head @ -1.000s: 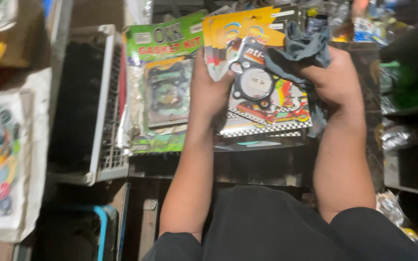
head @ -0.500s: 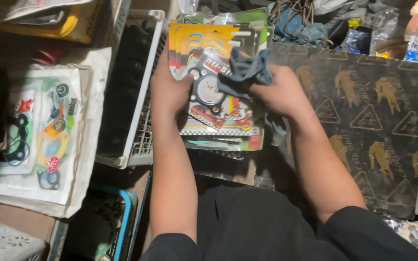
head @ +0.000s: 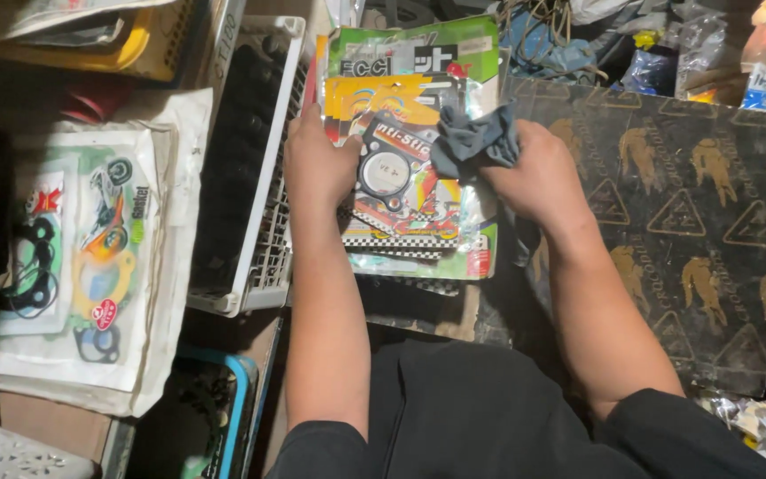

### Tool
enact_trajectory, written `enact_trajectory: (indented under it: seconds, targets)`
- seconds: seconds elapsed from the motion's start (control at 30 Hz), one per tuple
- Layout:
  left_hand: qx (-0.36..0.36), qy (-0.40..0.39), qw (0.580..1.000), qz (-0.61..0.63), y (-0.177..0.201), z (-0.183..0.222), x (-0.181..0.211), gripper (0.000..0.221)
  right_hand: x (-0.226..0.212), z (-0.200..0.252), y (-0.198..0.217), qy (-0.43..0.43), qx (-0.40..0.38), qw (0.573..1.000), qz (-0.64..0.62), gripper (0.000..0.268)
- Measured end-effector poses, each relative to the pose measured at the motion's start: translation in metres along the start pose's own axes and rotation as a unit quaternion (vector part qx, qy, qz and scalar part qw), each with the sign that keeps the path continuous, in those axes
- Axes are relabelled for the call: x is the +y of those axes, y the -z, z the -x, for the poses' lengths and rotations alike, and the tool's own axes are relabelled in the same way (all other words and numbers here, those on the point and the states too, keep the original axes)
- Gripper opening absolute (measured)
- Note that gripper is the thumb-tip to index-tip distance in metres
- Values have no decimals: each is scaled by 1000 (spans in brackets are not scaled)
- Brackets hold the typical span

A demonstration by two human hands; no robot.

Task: Cleaning and organizing motorcycle gasket kits and parts at a workbench.

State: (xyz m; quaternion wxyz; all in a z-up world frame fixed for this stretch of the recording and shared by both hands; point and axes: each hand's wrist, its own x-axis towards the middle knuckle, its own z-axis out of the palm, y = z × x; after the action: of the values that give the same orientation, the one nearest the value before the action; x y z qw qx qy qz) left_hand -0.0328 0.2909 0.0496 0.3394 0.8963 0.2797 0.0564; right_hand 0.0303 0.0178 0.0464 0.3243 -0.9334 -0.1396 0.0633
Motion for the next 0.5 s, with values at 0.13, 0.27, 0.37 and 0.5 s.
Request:
enact_trajectory:
  seconds: [0.13, 0.27, 0.37, 0.5]
  targets:
    - [-29, 22, 999, -33, -10, -10, -30, 82, 5, 4, -12, -61, -26, 998, 2, 52]
    - [-84, 71, 994, -1, 8, -1, -27, 93, -13, 14, -12, -106, -60, 991, -58, 42]
    - [-115, 86, 989, 24, 22, 9, -15, 98, -8, 16, -18, -117, -58, 986, -103, 39]
    - [-138, 101, 985, 29, 34, 16, -4, 105, 20, 14, -40, -140, -39, 980, -137, 33]
